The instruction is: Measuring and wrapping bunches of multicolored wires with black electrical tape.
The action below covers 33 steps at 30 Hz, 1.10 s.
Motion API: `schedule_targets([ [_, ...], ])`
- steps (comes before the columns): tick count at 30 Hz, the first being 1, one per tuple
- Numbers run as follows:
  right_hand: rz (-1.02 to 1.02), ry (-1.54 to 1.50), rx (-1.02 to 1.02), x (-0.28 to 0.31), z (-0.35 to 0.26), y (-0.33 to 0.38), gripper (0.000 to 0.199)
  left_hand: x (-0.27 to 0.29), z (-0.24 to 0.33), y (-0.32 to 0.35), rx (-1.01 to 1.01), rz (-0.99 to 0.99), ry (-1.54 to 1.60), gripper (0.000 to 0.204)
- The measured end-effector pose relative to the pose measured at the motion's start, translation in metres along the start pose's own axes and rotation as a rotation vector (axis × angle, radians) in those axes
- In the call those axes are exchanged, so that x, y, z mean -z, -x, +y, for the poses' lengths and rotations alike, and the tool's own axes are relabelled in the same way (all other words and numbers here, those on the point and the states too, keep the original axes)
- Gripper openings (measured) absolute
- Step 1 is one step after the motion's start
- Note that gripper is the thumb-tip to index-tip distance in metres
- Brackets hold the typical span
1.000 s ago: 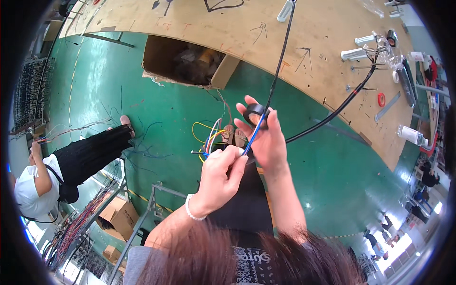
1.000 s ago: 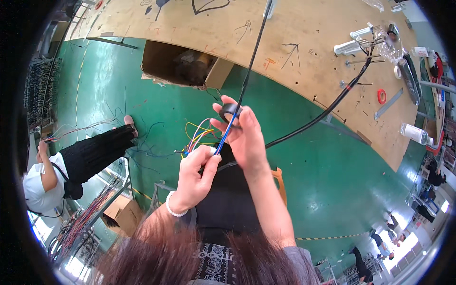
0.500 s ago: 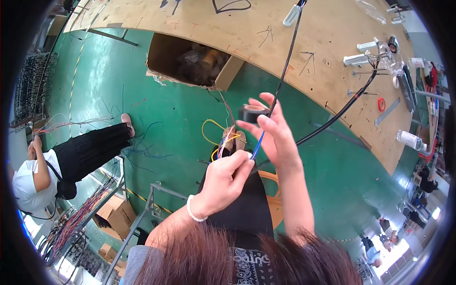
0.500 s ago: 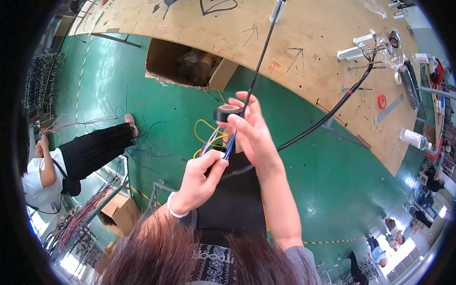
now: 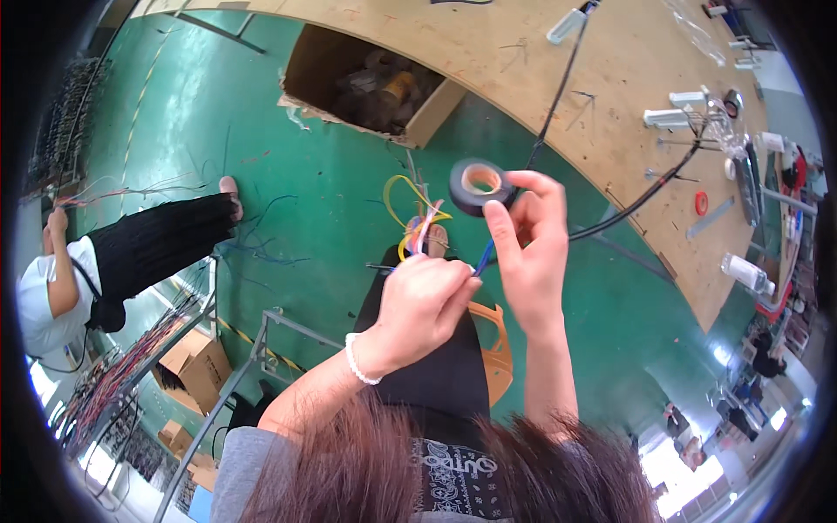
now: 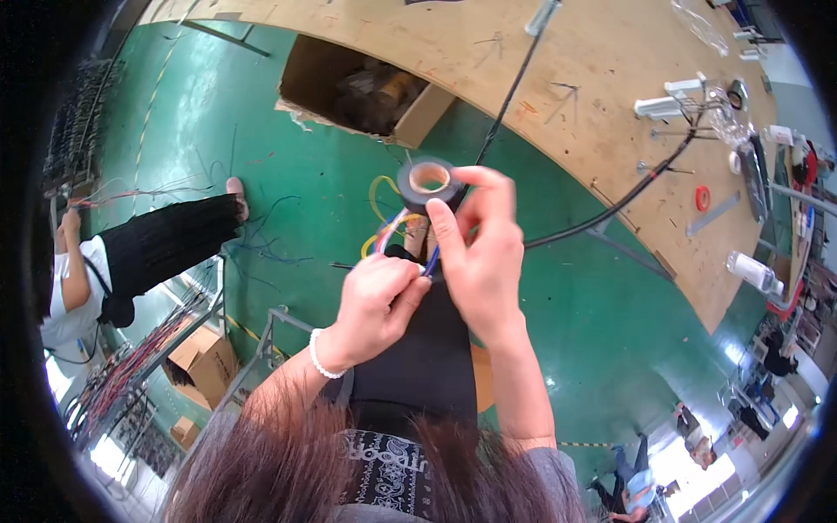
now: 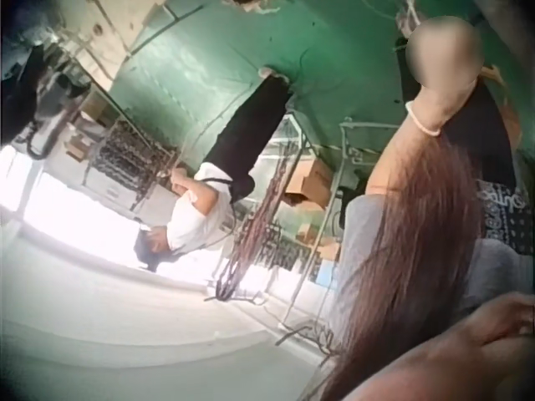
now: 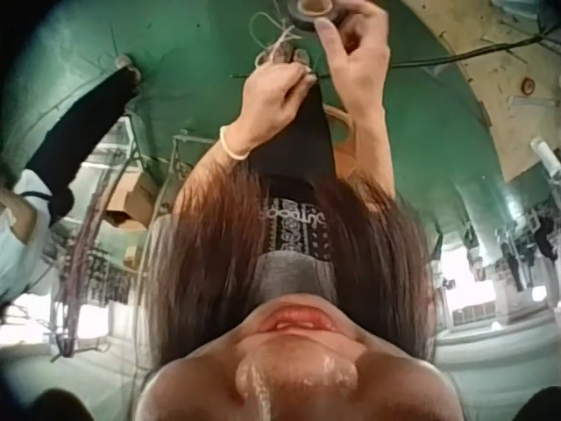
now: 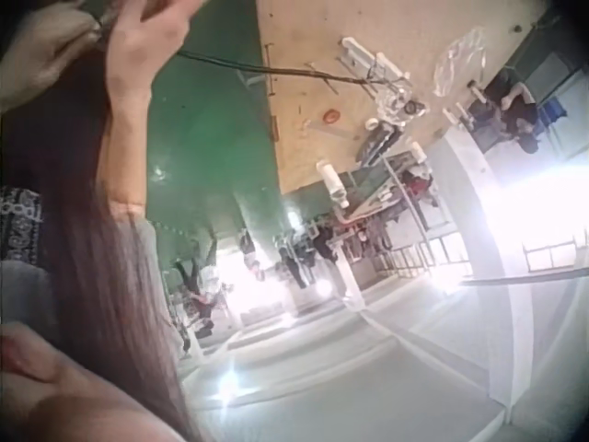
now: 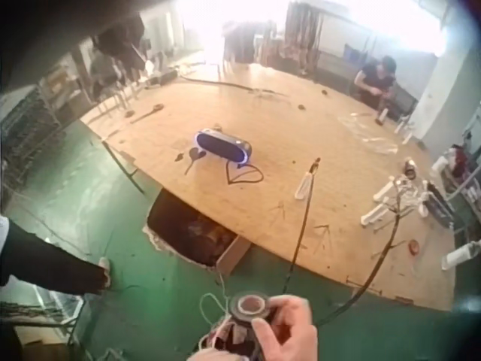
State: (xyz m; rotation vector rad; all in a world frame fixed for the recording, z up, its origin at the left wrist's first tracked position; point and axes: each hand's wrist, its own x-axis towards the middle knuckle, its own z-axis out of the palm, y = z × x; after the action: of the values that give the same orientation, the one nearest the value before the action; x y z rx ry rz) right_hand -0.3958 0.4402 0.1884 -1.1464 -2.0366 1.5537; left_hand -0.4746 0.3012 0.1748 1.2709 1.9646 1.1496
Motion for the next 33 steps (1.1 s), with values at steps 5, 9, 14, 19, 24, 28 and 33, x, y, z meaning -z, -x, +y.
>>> schedule_targets([
  [5,-0.215,-0.856,-0.26,-0.016,0.047,-0.019,0.055,-0.005,-0.006,0.006,0.192,-0.053,0.305,0.015],
  [9,-0.045,-1.105,-0.196,-0.035,0.067,0.006,0.038,-0.003,-0.006,0.005,0.26,-0.071,0.34,0.017],
  [14,0.117,0.216,0.455,-0.002,0.026,0.033,0.017,-0.007,-0.008,0.005,-0.006,0.014,-0.103,0.012],
  [19,-0.051,0.226,0.302,0.003,-0.006,0.01,0.02,-0.012,-0.006,0.006,-0.087,0.076,-0.132,0.015],
  [24,-0.09,-0.606,-0.226,-0.02,0.03,-0.004,0.041,-0.011,-0.004,0.006,0.054,-0.013,0.113,0.012],
  [28,-0.242,-1.287,-0.24,-0.036,0.059,0.007,0.037,-0.01,-0.005,0.005,0.137,-0.023,0.249,0.012],
  [33,0.119,-0.202,0.069,-0.018,0.036,0.042,0.032,-0.006,-0.008,0.011,0.143,0.011,0.095,0.014],
])
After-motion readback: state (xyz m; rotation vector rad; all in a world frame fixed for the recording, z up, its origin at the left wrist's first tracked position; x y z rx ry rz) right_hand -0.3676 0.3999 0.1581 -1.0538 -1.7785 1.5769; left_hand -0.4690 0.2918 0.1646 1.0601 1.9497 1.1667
